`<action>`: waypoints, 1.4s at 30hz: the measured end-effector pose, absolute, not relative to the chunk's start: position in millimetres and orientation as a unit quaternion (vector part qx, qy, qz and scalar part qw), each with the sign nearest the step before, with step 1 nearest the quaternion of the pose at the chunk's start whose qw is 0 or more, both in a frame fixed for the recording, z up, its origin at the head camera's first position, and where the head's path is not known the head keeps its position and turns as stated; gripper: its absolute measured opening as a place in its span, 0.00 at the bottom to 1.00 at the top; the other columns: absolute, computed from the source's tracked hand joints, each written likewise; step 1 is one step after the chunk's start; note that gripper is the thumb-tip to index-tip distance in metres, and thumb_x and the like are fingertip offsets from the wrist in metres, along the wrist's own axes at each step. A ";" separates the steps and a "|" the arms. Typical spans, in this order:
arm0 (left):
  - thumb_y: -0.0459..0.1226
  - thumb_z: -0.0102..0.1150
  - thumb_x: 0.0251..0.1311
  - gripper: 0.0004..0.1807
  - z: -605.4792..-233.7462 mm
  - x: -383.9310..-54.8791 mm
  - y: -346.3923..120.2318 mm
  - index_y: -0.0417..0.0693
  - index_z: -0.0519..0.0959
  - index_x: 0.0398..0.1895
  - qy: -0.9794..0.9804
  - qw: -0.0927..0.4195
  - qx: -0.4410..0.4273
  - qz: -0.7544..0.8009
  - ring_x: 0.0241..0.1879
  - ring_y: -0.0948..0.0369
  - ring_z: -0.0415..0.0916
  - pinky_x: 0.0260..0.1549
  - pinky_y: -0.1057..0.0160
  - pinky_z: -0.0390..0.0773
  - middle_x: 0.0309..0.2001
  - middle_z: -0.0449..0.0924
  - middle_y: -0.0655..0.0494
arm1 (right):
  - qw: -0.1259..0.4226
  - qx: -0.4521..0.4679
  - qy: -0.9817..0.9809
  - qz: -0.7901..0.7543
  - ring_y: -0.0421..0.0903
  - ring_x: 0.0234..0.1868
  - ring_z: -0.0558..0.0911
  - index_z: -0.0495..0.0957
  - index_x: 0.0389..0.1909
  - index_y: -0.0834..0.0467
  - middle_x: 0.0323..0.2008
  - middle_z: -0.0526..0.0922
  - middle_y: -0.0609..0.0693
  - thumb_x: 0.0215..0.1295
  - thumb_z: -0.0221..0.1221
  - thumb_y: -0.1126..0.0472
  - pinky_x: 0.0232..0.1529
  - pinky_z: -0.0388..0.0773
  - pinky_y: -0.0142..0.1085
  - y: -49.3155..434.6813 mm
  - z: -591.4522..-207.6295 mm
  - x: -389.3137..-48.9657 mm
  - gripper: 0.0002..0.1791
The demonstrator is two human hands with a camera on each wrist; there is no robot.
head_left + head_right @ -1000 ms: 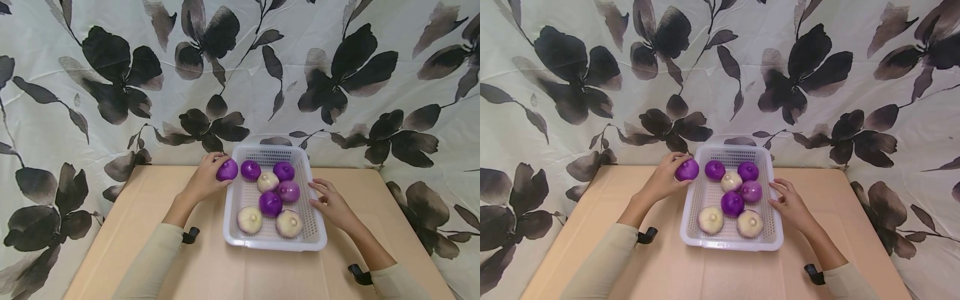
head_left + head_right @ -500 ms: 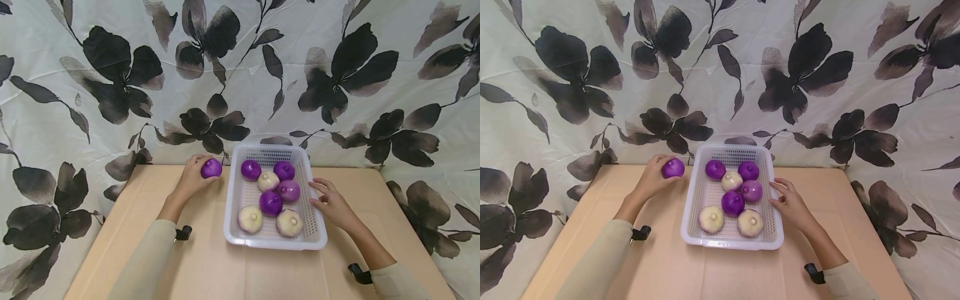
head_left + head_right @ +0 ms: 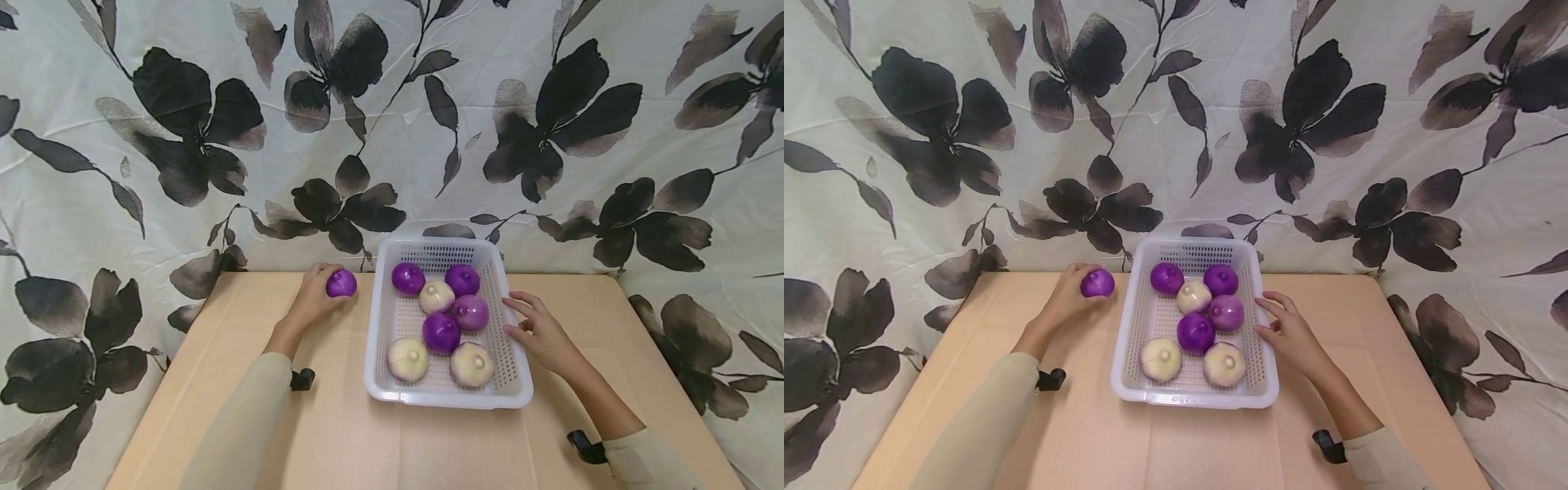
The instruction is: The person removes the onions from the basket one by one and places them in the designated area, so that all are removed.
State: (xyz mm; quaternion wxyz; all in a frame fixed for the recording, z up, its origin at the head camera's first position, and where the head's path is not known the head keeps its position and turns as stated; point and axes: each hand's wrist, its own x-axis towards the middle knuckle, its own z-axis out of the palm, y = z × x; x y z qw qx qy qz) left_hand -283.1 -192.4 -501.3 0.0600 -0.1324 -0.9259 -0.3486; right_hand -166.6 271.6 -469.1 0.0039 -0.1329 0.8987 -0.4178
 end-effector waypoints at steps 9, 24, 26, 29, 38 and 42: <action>0.37 0.78 0.52 0.43 -509.7 -283.4 -186.5 0.43 0.69 0.73 -0.928 0.001 -0.107 -0.356 0.69 0.37 0.64 0.66 0.34 0.69 0.69 0.65 0.35 | 0.009 -0.131 0.898 -0.420 0.50 0.39 0.85 0.65 0.73 0.71 0.75 0.56 0.69 0.70 0.61 0.71 0.36 0.85 0.30 271.4 -469.6 -167.6 0.32; 0.39 0.78 0.53 0.45 -511.4 -283.4 -181.1 0.44 0.67 0.74 -0.925 -0.005 -0.091 -0.369 0.69 0.38 0.65 0.67 0.35 0.70 0.70 0.63 0.37 | 0.007 -0.131 0.898 -0.421 0.51 0.39 0.86 0.65 0.73 0.71 0.75 0.56 0.69 0.70 0.61 0.71 0.36 0.84 0.27 271.9 -465.8 -165.8 0.32; 0.39 0.78 0.53 0.45 -512.5 -282.6 -180.4 0.43 0.68 0.74 -0.923 -0.003 -0.090 -0.375 0.69 0.37 0.66 0.67 0.35 0.70 0.70 0.63 0.37 | 0.007 -0.131 0.897 -0.421 0.51 0.39 0.86 0.65 0.73 0.71 0.75 0.56 0.69 0.70 0.61 0.71 0.36 0.84 0.27 272.0 -465.7 -166.1 0.32; 0.39 0.78 0.53 0.45 -514.3 -281.6 -180.2 0.44 0.67 0.74 -0.920 -0.005 -0.087 -0.381 0.69 0.37 0.66 0.67 0.35 0.70 0.70 0.63 0.37 | 0.008 -0.132 0.897 -0.421 0.51 0.39 0.85 0.65 0.73 0.71 0.75 0.56 0.69 0.70 0.61 0.71 0.36 0.84 0.27 271.8 -465.9 -166.5 0.32; 0.39 0.78 0.53 0.46 -517.7 -282.3 -181.2 0.42 0.66 0.75 -0.919 -0.004 -0.095 -0.382 0.68 0.36 0.68 0.67 0.35 0.70 0.67 0.64 0.34 | 0.007 -0.133 0.897 -0.421 0.50 0.38 0.85 0.65 0.73 0.71 0.75 0.56 0.69 0.69 0.62 0.71 0.36 0.84 0.27 272.0 -465.7 -166.7 0.32; 0.38 0.79 0.53 0.46 -518.3 -281.5 -181.1 0.42 0.66 0.75 -0.918 -0.002 -0.094 -0.385 0.67 0.37 0.68 0.67 0.36 0.70 0.67 0.65 0.35 | 0.011 -0.134 0.898 -0.420 0.49 0.38 0.84 0.65 0.72 0.71 0.75 0.56 0.69 0.69 0.62 0.71 0.36 0.84 0.27 271.7 -464.3 -167.3 0.33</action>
